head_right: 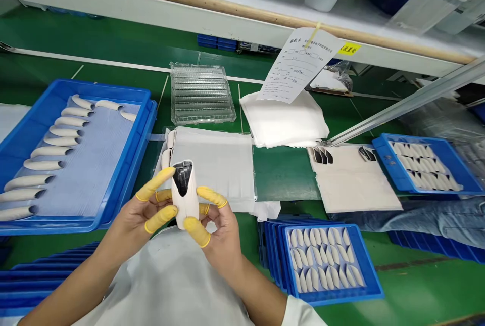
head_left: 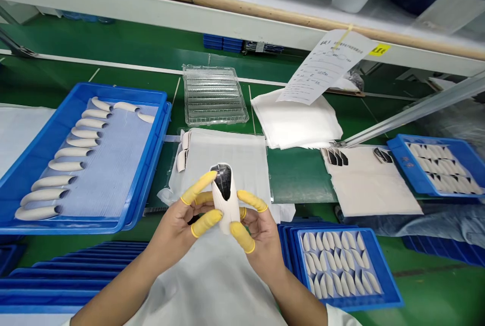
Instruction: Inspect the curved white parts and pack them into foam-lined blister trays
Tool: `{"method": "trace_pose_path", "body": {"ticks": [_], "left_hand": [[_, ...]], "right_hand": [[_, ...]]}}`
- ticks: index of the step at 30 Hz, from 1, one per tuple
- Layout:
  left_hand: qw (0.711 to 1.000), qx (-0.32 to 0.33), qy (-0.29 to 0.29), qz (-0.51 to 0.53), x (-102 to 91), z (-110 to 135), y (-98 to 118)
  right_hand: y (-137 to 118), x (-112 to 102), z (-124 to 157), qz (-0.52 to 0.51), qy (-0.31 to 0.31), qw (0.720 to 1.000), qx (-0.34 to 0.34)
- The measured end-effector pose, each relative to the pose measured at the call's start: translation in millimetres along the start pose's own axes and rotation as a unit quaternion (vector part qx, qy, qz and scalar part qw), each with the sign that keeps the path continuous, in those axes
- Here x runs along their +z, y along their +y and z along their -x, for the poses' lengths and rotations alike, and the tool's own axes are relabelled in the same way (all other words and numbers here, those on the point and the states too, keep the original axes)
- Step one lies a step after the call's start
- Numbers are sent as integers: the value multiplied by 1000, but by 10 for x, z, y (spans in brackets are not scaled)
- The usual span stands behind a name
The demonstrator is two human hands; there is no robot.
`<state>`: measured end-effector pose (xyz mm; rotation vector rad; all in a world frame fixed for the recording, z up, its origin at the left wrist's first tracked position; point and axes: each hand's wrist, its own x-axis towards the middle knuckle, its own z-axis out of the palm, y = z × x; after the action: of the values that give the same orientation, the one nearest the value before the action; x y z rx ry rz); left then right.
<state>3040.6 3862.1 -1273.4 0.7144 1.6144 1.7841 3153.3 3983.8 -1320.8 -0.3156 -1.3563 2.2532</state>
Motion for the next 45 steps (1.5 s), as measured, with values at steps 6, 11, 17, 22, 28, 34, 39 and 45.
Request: {"method": "trace_pose_path", "body": {"ticks": [6, 11, 17, 22, 28, 34, 39, 45], "left_hand": [[997, -40, 3, 58, 49, -27, 70], [994, -56, 12, 91, 56, -40, 80], [984, -114, 10, 137, 63, -32, 11], [976, -94, -62, 186, 55, -16, -104], [934, -78, -254, 241, 121, -19, -132], [914, -43, -316, 250, 90, -47, -228], [979, -12, -170, 111, -64, 14, -192], [986, 19, 22, -164, -129, 87, -176]], "right_hand": [[-62, -4, -30, 111, -28, 991, -72], [-86, 28, -39, 164, -17, 976, -140], [-38, 46, -42, 226, 1, 953, -204], [-102, -6, 18, 289, -27, 911, -292], [-210, -96, 198, 314, -125, 887, -315], [-126, -168, 240, 328, -143, 857, -372], [0, -116, 112, 343, -46, 880, -325], [266, -50, -78, 248, -44, 962, -108]]}}
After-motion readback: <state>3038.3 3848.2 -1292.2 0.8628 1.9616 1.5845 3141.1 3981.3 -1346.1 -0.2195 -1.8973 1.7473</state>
